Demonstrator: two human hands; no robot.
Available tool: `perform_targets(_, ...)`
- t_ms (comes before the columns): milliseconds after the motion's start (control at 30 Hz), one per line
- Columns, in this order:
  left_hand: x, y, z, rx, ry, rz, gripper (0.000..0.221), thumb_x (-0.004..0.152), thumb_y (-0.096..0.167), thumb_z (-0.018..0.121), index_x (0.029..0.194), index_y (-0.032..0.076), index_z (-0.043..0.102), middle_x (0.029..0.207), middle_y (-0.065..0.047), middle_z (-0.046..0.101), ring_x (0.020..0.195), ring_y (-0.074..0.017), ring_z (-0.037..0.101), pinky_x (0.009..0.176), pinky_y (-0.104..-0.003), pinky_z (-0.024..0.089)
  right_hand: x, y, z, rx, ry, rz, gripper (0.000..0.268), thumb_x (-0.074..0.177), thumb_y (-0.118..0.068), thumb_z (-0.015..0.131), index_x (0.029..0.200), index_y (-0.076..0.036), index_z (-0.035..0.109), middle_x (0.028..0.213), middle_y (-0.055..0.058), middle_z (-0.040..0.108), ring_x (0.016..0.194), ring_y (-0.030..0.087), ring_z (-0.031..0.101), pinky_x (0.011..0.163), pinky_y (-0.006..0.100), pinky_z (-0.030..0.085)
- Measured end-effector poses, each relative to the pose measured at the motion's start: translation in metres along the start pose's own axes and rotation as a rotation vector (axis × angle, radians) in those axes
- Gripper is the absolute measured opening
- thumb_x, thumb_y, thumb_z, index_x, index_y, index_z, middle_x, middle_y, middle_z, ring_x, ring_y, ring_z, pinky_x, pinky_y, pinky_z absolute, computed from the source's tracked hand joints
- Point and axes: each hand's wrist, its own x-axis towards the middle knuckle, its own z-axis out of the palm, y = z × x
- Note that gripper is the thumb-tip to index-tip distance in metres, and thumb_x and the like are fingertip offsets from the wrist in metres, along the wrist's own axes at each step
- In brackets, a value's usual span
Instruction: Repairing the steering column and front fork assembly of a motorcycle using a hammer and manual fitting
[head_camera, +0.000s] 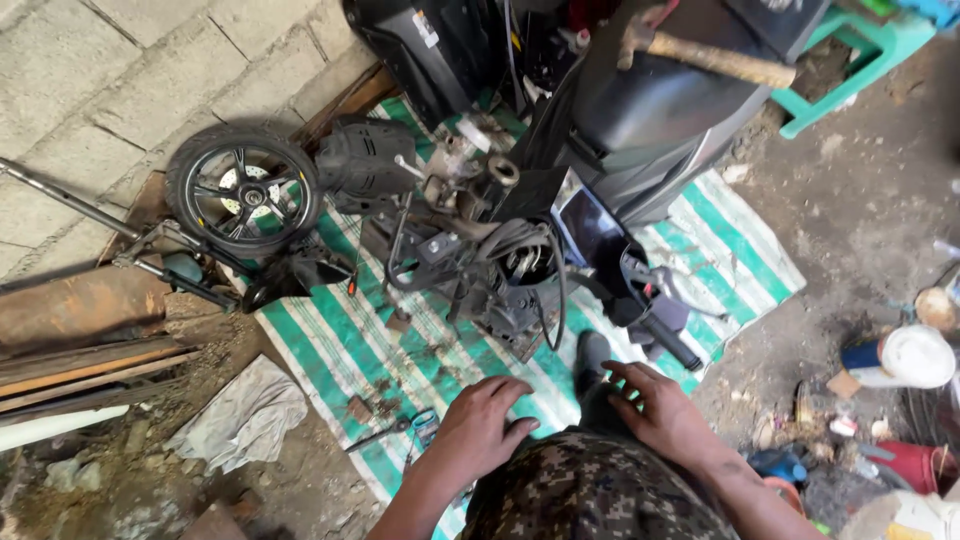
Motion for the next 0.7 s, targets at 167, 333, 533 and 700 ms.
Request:
perform_targets(167,0.011,0.009,0.017,-0.087,-0.01,-0.21,0.046,0.11,0.039,0.068,0.149,0.017,0.062,0.146,-0.008,0.068,0.131,-0.0335,0.065,0.103,-0.049,0.055,0.093,0.053,-0.084,0.444,0.264,0.2,0.056,0.088,0.008,0.055,0.138,-0.01,0.07,0.114,0.005,0.082,0.095,0.018,0.077,0.083,0.035,0.058)
perform_targets(333,0.058,0.043,0.042,-0.048,0.196,-0.253,0.044,0.106,0.042,0.073,0.143,0.018,0.067,0.143,-0.008,0.07,0.126,-0.0346,0.068,0.102,-0.052,0.054,0.287,0.18,-0.199,1.324,0.423,0.293,0.017,0.101,-0.002,0.064,0.118,-0.004,0.069,0.101,0.013,0.074,0.087,0.027,0.074,0.072,0.036,0.063)
perform_targets(533,0.095,0.094,0.057,-0.023,0.368,-0.343,0.043,0.108,0.045,0.07,0.141,0.018,0.068,0.143,-0.009,0.072,0.131,-0.0328,0.067,0.105,-0.053,0.052,0.506,0.314,-0.283,1.821,0.349,0.526,0.059,0.085,-0.057,0.09,0.11,-0.011,0.063,0.074,0.006,0.054,0.064,0.021,0.066,0.06,0.031,0.067)
perform_targets(700,0.089,0.129,0.055,-0.053,0.462,-0.5,0.04,0.104,0.042,0.077,0.136,0.02,0.07,0.134,-0.005,0.075,0.117,-0.0326,0.073,0.097,-0.051,0.056,0.597,0.336,-0.317,1.538,0.3,0.566,0.079,0.063,-0.079,0.079,0.129,-0.035,0.077,0.136,-0.01,0.09,0.121,0.015,0.083,0.078,0.029,0.064)
